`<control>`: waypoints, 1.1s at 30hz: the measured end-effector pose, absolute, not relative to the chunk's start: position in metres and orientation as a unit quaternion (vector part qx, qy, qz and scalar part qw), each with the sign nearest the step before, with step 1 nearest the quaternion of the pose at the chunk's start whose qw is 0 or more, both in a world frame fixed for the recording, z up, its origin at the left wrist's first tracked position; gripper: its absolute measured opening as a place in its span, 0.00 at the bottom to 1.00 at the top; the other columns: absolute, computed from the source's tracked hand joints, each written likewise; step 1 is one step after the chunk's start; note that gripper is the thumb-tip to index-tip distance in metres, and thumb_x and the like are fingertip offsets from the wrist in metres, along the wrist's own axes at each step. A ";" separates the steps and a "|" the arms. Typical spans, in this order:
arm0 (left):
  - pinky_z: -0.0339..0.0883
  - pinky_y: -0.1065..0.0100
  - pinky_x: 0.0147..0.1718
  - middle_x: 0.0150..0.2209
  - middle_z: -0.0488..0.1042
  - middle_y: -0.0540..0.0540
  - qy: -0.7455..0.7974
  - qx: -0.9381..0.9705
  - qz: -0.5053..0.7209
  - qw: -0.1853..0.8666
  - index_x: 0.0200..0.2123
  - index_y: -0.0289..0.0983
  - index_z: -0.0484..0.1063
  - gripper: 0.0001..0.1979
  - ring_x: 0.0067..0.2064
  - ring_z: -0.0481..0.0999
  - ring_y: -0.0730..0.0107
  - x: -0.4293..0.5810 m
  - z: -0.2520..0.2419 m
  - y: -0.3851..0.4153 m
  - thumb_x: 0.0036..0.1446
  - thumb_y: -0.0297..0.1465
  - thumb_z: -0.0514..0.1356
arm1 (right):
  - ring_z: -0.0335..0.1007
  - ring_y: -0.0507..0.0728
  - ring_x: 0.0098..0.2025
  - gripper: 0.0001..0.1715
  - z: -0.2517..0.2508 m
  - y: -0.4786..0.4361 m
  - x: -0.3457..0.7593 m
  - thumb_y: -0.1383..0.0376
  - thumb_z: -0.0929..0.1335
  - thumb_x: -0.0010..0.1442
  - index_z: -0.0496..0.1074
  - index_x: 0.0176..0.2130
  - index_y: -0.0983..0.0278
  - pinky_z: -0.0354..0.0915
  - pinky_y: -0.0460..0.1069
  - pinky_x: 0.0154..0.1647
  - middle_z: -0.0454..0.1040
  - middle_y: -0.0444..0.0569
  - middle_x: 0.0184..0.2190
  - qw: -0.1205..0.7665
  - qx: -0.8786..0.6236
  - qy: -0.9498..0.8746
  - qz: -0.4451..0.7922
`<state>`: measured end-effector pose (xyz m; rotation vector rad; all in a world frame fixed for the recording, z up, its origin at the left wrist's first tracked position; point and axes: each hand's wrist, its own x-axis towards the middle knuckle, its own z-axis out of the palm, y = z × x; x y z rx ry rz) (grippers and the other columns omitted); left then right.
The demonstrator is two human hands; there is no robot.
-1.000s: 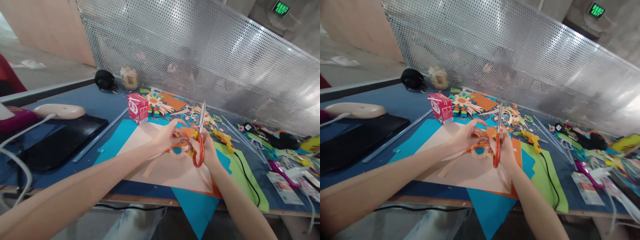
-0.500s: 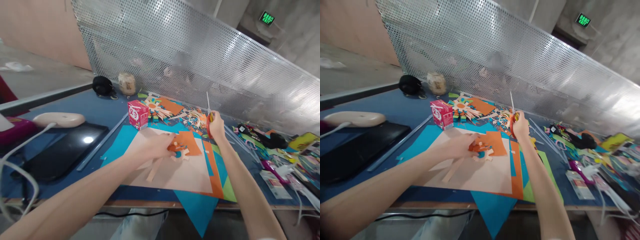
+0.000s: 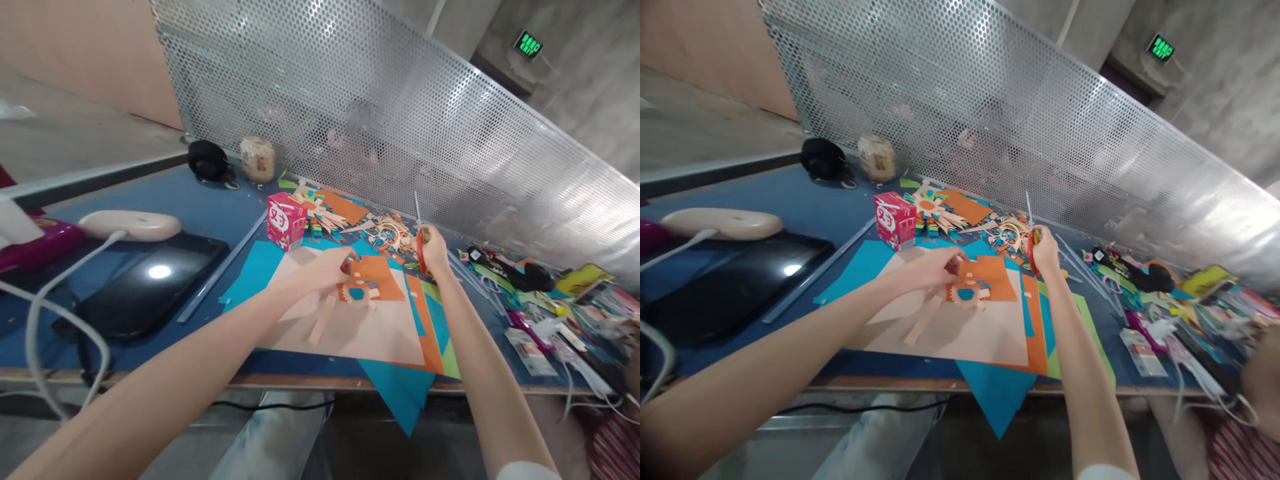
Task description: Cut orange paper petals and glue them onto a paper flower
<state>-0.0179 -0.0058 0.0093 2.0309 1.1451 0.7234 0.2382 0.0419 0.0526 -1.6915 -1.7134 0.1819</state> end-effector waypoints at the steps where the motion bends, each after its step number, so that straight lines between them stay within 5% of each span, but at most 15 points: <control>1: 0.63 0.72 0.29 0.28 0.73 0.49 0.438 0.775 0.295 0.347 0.37 0.36 0.68 0.15 0.32 0.73 0.68 -0.018 0.011 -0.005 0.42 0.23 0.58 | 0.73 0.55 0.29 0.26 0.051 0.035 0.232 0.57 0.67 0.54 0.64 0.49 0.68 0.69 0.50 0.30 0.76 0.49 0.31 0.360 -0.634 -0.677 0.102; 4: 0.66 0.71 0.30 0.30 0.72 0.48 0.426 0.758 0.335 0.364 0.38 0.35 0.67 0.16 0.32 0.74 0.69 -0.019 0.016 -0.002 0.42 0.23 0.58 | 0.73 0.55 0.27 0.27 0.048 0.014 0.206 0.53 0.68 0.49 0.66 0.46 0.64 0.69 0.49 0.26 0.76 0.46 0.27 0.362 -0.558 -0.719 0.201; 11: 0.68 0.70 0.32 0.29 0.71 0.51 0.319 0.726 0.404 0.457 0.39 0.35 0.66 0.18 0.30 0.73 0.74 -0.022 0.025 0.004 0.41 0.26 0.62 | 0.75 0.56 0.35 0.29 0.048 -0.013 0.166 0.57 0.73 0.43 0.67 0.46 0.61 0.70 0.54 0.42 0.75 0.43 0.28 0.361 -0.418 -0.774 0.309; 21: 0.65 0.71 0.30 0.29 0.71 0.50 0.302 0.737 0.420 0.436 0.39 0.35 0.66 0.15 0.31 0.71 0.74 -0.023 0.035 -0.010 0.48 0.34 0.63 | 0.71 0.53 0.28 0.25 0.033 -0.024 0.177 0.63 0.74 0.45 0.68 0.44 0.58 0.70 0.50 0.33 0.70 0.39 0.24 0.437 -0.387 -0.722 0.371; 26: 0.66 0.71 0.30 0.37 0.73 0.44 0.372 0.709 0.401 0.445 0.39 0.33 0.69 0.20 0.36 0.73 0.70 -0.016 0.033 -0.016 0.46 0.39 0.64 | 0.70 0.51 0.28 0.22 0.036 -0.035 0.166 0.65 0.73 0.45 0.67 0.42 0.57 0.69 0.49 0.32 0.69 0.37 0.23 0.510 -0.389 -0.680 0.354; 33: 0.63 0.73 0.25 0.24 0.70 0.50 0.324 0.672 0.431 0.508 0.29 0.33 0.69 0.10 0.25 0.69 0.77 -0.013 0.035 -0.021 0.50 0.35 0.61 | 0.71 0.53 0.28 0.21 0.036 -0.042 0.159 0.63 0.73 0.45 0.68 0.40 0.57 0.69 0.49 0.29 0.68 0.38 0.21 0.538 -0.387 -0.661 0.353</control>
